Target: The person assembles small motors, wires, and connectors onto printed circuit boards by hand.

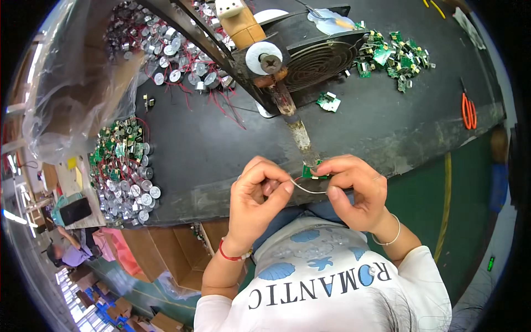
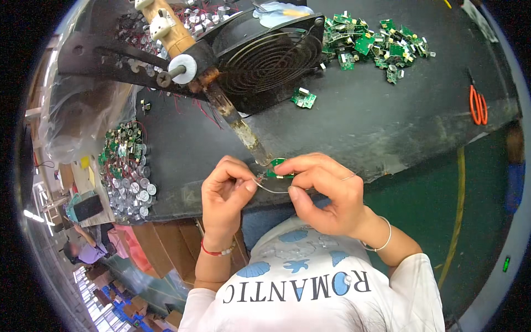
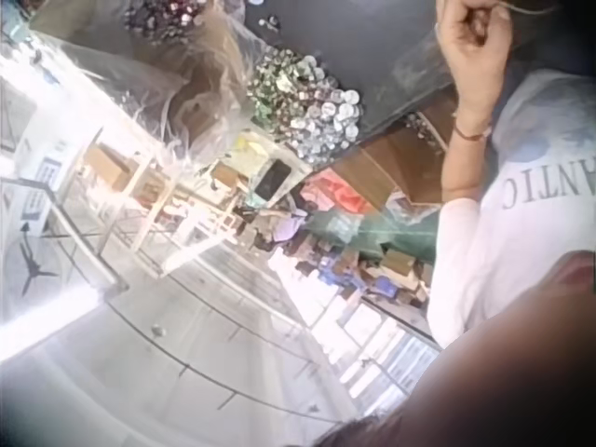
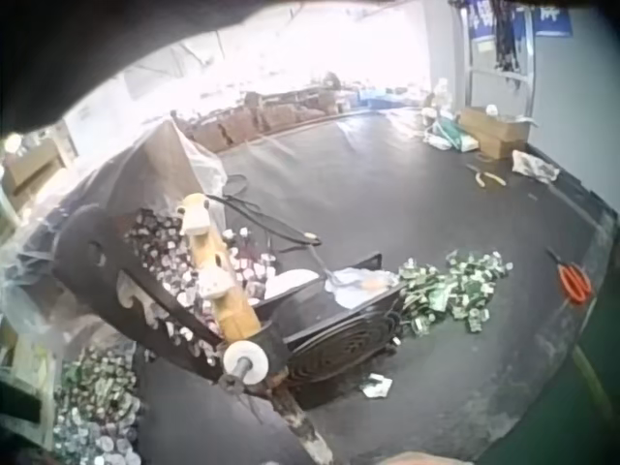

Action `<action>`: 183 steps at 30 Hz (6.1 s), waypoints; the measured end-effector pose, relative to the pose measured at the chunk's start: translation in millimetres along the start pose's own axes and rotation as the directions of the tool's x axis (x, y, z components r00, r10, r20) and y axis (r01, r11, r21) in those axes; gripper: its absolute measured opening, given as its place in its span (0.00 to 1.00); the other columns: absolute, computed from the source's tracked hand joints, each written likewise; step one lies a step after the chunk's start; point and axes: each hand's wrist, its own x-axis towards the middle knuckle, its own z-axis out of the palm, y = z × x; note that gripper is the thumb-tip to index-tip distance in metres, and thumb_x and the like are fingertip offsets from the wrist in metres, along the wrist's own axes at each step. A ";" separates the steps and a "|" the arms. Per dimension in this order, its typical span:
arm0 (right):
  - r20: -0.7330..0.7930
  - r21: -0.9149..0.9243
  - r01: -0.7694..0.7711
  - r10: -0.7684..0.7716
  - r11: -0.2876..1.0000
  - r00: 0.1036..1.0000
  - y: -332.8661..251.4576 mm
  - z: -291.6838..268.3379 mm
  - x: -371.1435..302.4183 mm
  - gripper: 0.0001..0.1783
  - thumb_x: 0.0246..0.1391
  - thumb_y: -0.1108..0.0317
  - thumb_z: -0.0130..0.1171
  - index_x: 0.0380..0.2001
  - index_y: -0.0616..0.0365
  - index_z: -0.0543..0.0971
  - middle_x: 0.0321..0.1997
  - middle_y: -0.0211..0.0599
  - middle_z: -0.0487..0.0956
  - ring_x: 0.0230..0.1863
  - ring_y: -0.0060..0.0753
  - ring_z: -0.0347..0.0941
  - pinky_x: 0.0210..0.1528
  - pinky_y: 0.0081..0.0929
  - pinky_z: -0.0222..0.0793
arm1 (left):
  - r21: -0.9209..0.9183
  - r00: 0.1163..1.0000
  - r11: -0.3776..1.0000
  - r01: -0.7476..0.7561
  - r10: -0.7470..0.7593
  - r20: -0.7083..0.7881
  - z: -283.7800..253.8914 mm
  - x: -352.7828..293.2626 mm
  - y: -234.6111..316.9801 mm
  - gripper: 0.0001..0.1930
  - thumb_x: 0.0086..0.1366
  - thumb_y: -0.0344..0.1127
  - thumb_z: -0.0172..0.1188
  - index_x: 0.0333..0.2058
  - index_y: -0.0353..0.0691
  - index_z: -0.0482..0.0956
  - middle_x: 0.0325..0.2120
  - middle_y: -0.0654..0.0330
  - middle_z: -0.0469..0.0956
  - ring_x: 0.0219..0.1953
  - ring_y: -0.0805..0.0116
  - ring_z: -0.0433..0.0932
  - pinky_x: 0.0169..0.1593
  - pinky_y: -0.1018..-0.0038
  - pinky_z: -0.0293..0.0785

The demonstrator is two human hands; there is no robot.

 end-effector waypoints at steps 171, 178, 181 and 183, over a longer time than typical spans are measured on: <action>-0.062 0.015 0.016 -0.015 1.000 0.998 -0.7 -5.3 -3.0 0.06 0.38 0.83 0.55 0.19 0.62 0.69 0.37 0.49 0.80 0.33 0.36 0.78 0.32 0.25 0.73 | 0.154 0.991 0.981 -0.120 0.109 0.077 9.7 2.1 7.7 0.03 0.60 0.21 0.58 0.31 0.33 0.73 0.36 0.62 0.71 0.30 0.82 0.62 0.34 0.84 0.60; -0.060 0.014 0.067 -0.066 0.998 0.996 -0.4 -8.1 6.7 0.07 0.37 0.83 0.54 0.18 0.62 0.68 0.37 0.49 0.80 0.33 0.36 0.78 0.33 0.27 0.76 | -0.184 0.991 0.977 0.107 -0.089 0.102 13.0 6.4 13.9 0.04 0.61 0.19 0.55 0.33 0.33 0.70 0.37 0.62 0.71 0.30 0.85 0.65 0.33 0.87 0.61; -0.070 -0.010 0.077 -0.078 0.997 0.994 1.0 -9.6 8.9 0.07 0.37 0.83 0.54 0.18 0.62 0.68 0.37 0.49 0.80 0.33 0.37 0.78 0.32 0.27 0.76 | -0.191 0.992 0.974 0.121 -0.110 0.069 16.6 8.5 15.7 0.04 0.61 0.19 0.55 0.32 0.33 0.70 0.36 0.63 0.71 0.29 0.86 0.65 0.32 0.87 0.60; -0.073 -0.017 0.079 -0.080 0.997 0.994 2.3 -10.8 10.2 0.07 0.37 0.83 0.55 0.17 0.62 0.68 0.37 0.49 0.80 0.33 0.37 0.78 0.32 0.27 0.76 | -0.200 0.990 0.970 0.136 -0.129 0.048 18.7 9.1 17.0 0.04 0.61 0.19 0.55 0.32 0.33 0.70 0.35 0.63 0.71 0.29 0.86 0.65 0.31 0.87 0.60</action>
